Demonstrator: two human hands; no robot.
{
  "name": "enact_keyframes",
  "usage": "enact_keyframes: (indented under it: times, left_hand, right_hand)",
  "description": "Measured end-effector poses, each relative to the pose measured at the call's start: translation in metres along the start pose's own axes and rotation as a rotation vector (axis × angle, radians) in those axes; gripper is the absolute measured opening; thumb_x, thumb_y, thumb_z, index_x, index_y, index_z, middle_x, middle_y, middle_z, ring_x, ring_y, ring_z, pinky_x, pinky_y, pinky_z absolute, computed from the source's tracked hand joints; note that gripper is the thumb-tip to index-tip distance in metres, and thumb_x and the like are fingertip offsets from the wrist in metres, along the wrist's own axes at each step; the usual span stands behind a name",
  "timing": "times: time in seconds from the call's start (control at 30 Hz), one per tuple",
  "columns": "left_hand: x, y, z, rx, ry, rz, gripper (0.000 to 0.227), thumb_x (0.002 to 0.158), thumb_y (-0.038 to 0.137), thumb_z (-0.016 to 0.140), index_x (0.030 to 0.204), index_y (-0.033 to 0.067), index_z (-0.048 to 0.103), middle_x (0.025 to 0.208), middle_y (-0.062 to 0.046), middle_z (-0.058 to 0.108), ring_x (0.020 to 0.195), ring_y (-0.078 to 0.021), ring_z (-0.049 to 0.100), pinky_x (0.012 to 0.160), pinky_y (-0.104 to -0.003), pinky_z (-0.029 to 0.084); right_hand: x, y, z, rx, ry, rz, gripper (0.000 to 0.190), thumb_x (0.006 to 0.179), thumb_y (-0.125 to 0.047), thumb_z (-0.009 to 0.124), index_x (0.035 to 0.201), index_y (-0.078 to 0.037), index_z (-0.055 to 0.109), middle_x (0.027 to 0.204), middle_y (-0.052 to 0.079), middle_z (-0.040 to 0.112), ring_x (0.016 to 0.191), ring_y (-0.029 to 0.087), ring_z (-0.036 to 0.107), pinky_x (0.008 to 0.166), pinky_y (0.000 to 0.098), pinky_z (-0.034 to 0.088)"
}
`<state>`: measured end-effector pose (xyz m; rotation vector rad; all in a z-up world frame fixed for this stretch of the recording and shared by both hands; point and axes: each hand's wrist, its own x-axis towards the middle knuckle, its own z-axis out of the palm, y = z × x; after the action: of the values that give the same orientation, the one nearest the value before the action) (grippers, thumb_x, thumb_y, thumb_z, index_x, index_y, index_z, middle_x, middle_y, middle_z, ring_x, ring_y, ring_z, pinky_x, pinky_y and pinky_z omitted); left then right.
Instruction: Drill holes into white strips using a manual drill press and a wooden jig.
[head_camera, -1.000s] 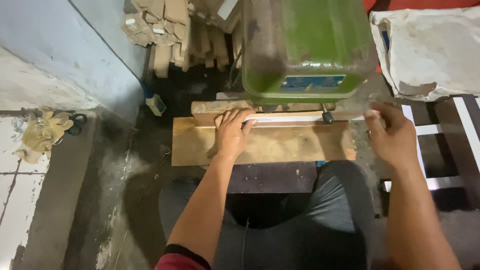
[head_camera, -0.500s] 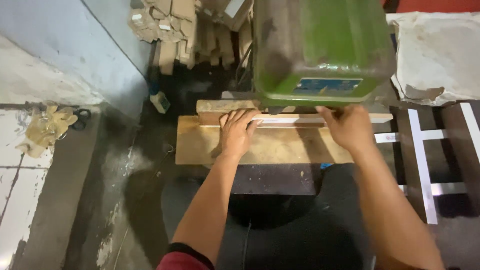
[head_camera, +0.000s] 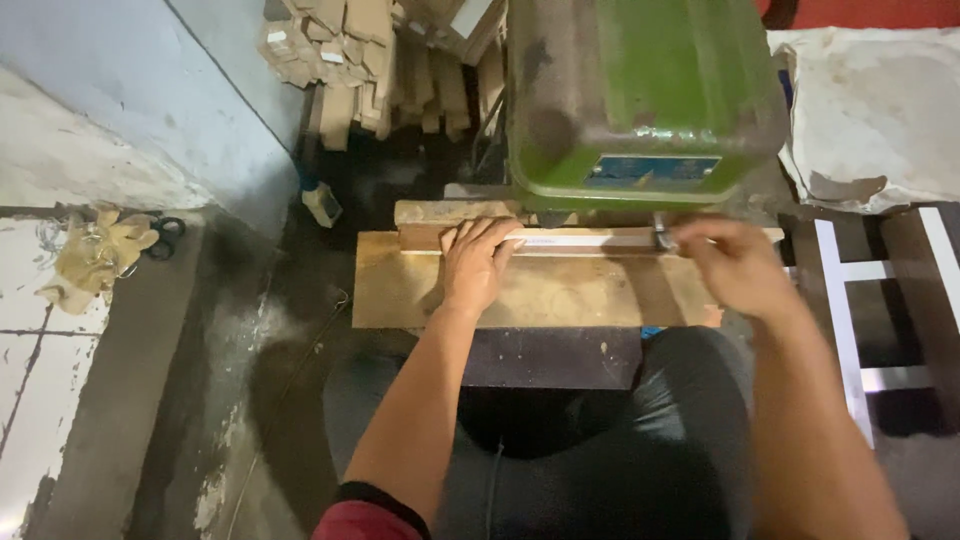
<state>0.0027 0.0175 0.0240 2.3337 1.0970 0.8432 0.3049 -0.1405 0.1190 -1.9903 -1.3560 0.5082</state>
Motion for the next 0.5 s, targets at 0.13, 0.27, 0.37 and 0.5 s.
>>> enact_keyframes:
  times: [0.13,0.27,0.37,0.5]
  left_hand:
    - [0.005,-0.012,0.008,0.031,-0.013,0.036,0.023,0.100,0.035,0.064,0.122,0.0366,0.065,0.112,0.007,0.068,0.110,-0.0198,0.063,0.102,-0.045,0.037]
    - [0.008,-0.003,-0.022,0.012,-0.180,-0.023,0.021,0.102,0.030,0.061,0.122,0.0297,0.067,0.114,-0.001,0.070,0.114,-0.0282,0.065,0.103,-0.051,0.041]
    - [0.012,0.009,-0.072,0.095,-0.330,-0.087,0.025,0.105,0.029,0.055,0.128,0.0254,0.065,0.124,-0.005,0.068,0.123,-0.0311,0.061,0.108,-0.055,0.037]
    - [-0.007,-0.019,-0.108,0.489,-0.154,-0.017,0.022,0.101,0.038,0.060,0.114,0.0252,0.073,0.109,-0.003,0.073,0.111,-0.0269,0.067,0.104,-0.048,0.039]
  right_hand:
    - [-0.018,0.027,-0.031,0.090,0.045,-0.229,0.027,0.091,0.011,0.056,0.092,-0.006,0.078,0.116,0.025,0.074,0.110,0.042,0.070,0.095,0.0478,0.051]
    - [-0.002,0.133,-0.032,-0.667,0.148,-0.299,0.052,0.082,-0.015,0.078,0.133,-0.018,0.071,0.127,0.012,0.074,0.124,0.034,0.067,0.113,0.0479,0.042]
    - [0.006,0.126,-0.022,-0.730,0.103,-0.215,0.042,0.084,-0.020,0.080,0.125,-0.014,0.074,0.115,0.014,0.077,0.115,0.037,0.071,0.107,0.0484,0.048]
    - [0.006,0.090,0.003,-0.420,-0.082,-0.109,0.031,0.094,-0.014,0.068,0.124,-0.013,0.073,0.103,0.021,0.078,0.100,0.048,0.072,0.092,0.0558,0.055]
